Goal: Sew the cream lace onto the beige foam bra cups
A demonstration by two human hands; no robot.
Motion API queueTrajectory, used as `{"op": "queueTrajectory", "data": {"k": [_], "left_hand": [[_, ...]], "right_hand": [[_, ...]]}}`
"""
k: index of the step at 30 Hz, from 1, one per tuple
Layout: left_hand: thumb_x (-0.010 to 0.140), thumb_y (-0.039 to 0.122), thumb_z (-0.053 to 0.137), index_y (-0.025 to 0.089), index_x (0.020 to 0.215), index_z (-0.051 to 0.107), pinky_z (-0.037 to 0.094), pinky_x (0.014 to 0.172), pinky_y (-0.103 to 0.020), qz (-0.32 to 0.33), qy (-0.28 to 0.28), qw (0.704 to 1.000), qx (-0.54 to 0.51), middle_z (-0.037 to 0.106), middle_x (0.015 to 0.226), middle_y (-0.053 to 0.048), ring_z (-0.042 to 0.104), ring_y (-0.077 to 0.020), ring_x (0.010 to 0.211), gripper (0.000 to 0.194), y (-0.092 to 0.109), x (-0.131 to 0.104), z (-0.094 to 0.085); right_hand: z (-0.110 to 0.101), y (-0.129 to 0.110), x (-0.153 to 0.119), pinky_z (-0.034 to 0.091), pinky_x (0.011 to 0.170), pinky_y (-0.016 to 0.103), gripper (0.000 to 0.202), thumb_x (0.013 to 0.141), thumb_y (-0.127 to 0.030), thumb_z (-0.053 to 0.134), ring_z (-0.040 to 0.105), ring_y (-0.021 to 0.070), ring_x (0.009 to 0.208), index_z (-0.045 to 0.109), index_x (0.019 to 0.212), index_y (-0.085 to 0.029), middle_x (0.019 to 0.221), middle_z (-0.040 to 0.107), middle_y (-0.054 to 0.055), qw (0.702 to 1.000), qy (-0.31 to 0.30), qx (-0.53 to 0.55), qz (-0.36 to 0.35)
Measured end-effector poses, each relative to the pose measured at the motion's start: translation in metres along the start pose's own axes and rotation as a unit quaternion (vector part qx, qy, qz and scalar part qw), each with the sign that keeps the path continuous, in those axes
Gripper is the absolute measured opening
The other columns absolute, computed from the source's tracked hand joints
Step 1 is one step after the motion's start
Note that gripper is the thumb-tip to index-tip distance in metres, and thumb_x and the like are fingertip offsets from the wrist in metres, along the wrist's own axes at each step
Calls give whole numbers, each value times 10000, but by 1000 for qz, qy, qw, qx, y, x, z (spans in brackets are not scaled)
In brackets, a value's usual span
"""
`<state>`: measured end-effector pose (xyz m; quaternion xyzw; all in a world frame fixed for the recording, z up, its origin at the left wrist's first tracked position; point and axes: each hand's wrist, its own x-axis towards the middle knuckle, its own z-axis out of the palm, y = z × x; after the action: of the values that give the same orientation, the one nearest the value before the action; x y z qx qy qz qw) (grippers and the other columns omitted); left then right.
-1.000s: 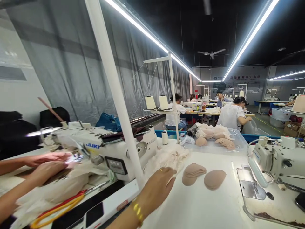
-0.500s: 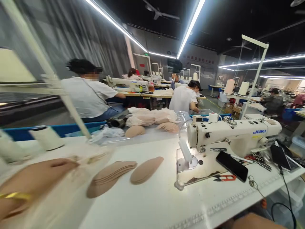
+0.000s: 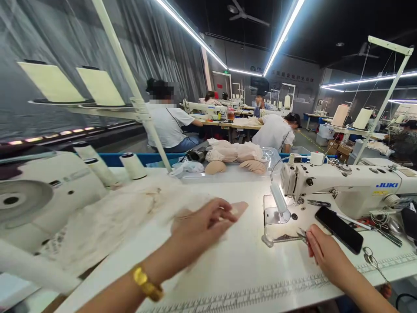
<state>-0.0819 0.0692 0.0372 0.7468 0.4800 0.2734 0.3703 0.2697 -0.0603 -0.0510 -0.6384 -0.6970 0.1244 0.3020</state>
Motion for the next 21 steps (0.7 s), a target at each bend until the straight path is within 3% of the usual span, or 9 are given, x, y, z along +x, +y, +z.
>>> {"op": "queueTrajectory", "data": {"k": [2, 4, 8, 13, 15, 18, 19, 21], "left_hand": [[797, 428, 643, 224, 1277, 589, 517, 818, -371, -1, -92, 995, -41, 770, 1122, -74, 631, -239, 879, 525, 3, -15, 42], [778, 402, 630, 208, 1409, 527, 493, 795, -354, -11, -152, 985, -80, 690, 981, -22, 565, -211, 812, 669, 6, -25, 66], [796, 421, 617, 179, 1556, 401, 436, 726, -317, -13, -190, 973, -128, 464, 835, 47, 458, -178, 739, 826, 6, -31, 78], [794, 387, 641, 184, 1620, 360, 417, 685, -293, 2, -199, 969, -149, 482, 830, 42, 451, -173, 731, 895, 4, -33, 84], [770, 322, 635, 223, 1643, 347, 453, 698, -292, 9, -214, 969, -121, 624, 944, 7, 494, -172, 738, 924, 1, -33, 77], [790, 308, 592, 291, 1576, 490, 523, 767, -328, 27, -191, 981, 23, 745, 1205, -40, 622, -206, 799, 792, -9, -31, 38], [837, 368, 572, 305, 1513, 571, 529, 788, -351, 43, -134, 986, 94, 759, 1221, -46, 665, -243, 860, 679, -12, -29, 21], [857, 525, 578, 311, 1399, 681, 515, 940, -424, 91, 55, 972, 207, 742, 1334, -74, 669, -352, 1144, 592, -19, -29, -10]], "right_hand": [[2, -37, -2, 454, 619, 256, 246, 1150, -338, 377, 627, 179, 654, 504, 956, -255, 723, 620, -31, 997, -44, 65, -19], [8, -64, -1, 439, 646, 256, 42, 1082, -280, 538, 646, 183, 711, 554, 1061, -248, 821, 678, -12, 995, -40, 35, -86], [35, -79, 5, 330, 626, 293, 122, 986, -175, 662, 625, 187, 661, 572, 935, -241, 797, 701, 6, 964, 67, -146, -213], [65, -82, 9, 259, 595, 321, 202, 906, -112, 701, 570, 178, 572, 551, 882, -246, 711, 665, -17, 934, 121, -224, -250], [66, -81, 6, 255, 584, 324, 198, 901, -94, 677, 576, 176, 564, 552, 887, -247, 704, 661, -23, 934, 108, -227, -255], [48, -62, -2, 285, 576, 320, 163, 953, -138, 662, 612, 180, 577, 565, 883, -249, 703, 663, -25, 941, 70, -244, -222], [38, -51, -5, 303, 577, 319, 152, 966, -158, 663, 622, 186, 581, 574, 881, -248, 703, 667, -21, 942, 62, -260, -202], [17, -28, -10, 336, 575, 329, 127, 954, -164, 684, 629, 204, 570, 603, 890, -239, 684, 670, -14, 937, 63, -302, -165]]}}
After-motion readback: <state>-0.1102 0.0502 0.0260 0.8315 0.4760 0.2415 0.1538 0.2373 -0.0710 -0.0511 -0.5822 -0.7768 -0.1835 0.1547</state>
